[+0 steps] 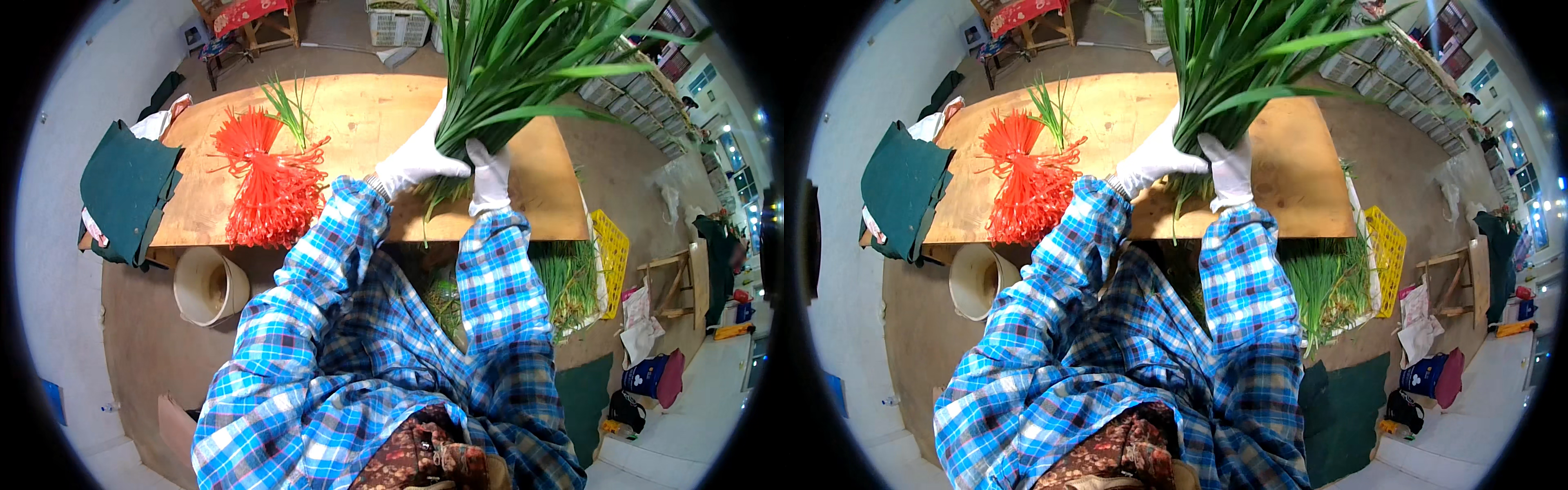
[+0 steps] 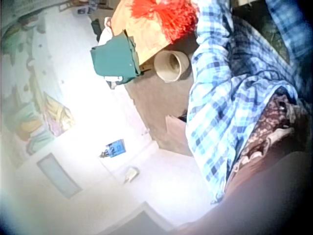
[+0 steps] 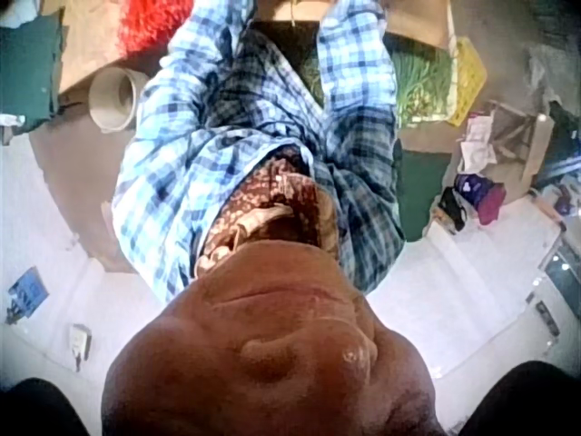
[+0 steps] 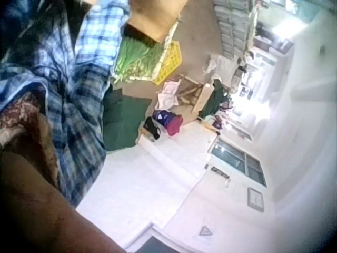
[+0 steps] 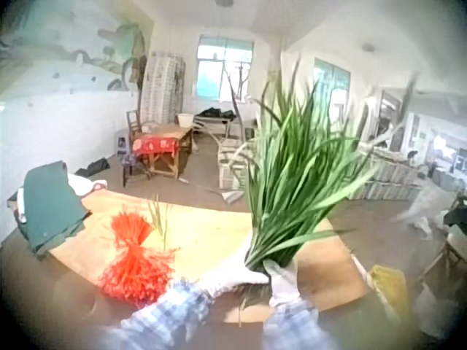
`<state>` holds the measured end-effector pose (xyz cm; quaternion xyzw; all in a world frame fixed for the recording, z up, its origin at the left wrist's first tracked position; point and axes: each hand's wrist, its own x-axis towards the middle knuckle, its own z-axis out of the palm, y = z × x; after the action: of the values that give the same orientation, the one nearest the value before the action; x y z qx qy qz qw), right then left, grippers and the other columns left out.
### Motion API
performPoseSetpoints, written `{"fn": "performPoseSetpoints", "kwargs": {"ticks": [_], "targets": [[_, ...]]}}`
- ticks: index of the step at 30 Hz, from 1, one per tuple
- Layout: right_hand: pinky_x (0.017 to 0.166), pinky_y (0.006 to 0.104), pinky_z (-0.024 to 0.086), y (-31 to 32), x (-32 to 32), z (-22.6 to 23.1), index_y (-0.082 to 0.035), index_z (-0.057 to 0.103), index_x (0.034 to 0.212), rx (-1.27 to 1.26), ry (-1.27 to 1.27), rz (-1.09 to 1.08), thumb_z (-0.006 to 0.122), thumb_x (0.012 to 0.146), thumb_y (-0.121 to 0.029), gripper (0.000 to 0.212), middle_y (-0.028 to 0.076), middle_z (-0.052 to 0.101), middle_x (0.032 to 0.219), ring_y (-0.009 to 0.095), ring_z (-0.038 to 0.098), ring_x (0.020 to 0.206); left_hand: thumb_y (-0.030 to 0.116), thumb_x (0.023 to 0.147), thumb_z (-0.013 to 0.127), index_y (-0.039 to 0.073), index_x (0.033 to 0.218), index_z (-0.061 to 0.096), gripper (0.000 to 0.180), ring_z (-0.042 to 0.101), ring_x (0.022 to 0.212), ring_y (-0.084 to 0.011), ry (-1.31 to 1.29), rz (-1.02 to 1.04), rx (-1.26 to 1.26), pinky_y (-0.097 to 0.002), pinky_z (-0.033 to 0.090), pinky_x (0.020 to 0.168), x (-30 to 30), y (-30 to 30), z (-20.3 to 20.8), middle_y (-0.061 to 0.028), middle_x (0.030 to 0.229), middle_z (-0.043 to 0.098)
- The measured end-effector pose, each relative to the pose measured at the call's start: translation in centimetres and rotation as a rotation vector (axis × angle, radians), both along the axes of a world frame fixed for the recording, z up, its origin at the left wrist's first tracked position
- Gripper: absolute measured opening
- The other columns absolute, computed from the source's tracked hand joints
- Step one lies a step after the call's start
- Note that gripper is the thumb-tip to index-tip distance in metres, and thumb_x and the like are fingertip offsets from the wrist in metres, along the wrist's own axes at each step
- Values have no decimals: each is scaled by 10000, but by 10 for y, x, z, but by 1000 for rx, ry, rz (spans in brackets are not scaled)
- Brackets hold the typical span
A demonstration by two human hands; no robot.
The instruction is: The person sorts a bunch of chives by hand on a wooden table, removing yellowed or damaged leaves, then bundles the bunch with a red plastic tie and places it into a crate with other bundles.
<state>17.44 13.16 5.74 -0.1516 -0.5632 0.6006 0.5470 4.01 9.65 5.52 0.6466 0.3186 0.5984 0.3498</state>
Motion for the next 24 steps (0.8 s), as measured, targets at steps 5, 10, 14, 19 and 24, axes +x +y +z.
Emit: {"fn": "performPoseSetpoints", "kwargs": {"ticks": [5, 10, 14, 19, 24], "targets": [[896, 300, 391, 0, -6, -7, -6, 459, 1189, 5, -46, -51, 736, 732, -186, 563, 62, 546, 1129, 165, 505, 1015, 205, 591, 800, 39, 1342, 285, 926, 369, 1202, -197, 46, 89, -39, -319, 295, 1011, 4, -3, -8, -114, 1301, 406], [874, 297, 409, -14, -12, 18, 0, 484, 1169, -53, -7, -72, 676, 789, -159, 454, 75, 577, 1084, 174, 532, 969, 225, 606, 758, 60, 1343, 304, 881, 435, 1160, -195, 53, 131, -46, -310, 342, 978, 0, -10, 8, -125, 1256, 467], [798, 293, 449, -13, -16, 55, 25, 515, 1132, -141, -79, -54, 642, 816, -211, 415, 93, 596, 1036, 177, 563, 901, 182, 648, 729, 26, 1230, 433, 671, 513, 1018, -175, 26, 130, -112, -296, 410, 892, 1, -15, 38, -90, 1103, 552], [667, 316, 481, -15, -5, 72, 39, 513, 994, -325, -309, -123, 654, 784, -377, 487, 124, 586, 873, 198, 578, 757, 143, 730, 679, -1, 1060, 548, 383, 578, 845, -142, -322, -95, -437, -269, 466, 776, 15, -25, 49, -60, 947, 605], [688, 353, 484, -2, -5, 39, 9, 568, 1020, -517, -345, 61, 637, 794, -259, 357, 106, 610, 891, 214, 589, 758, 200, 792, 626, 10, 1008, 589, 290, 600, 806, -143, -503, -199, -685, -269, 480, 745, 13, -33, 17, -54, 900, 633]]}}
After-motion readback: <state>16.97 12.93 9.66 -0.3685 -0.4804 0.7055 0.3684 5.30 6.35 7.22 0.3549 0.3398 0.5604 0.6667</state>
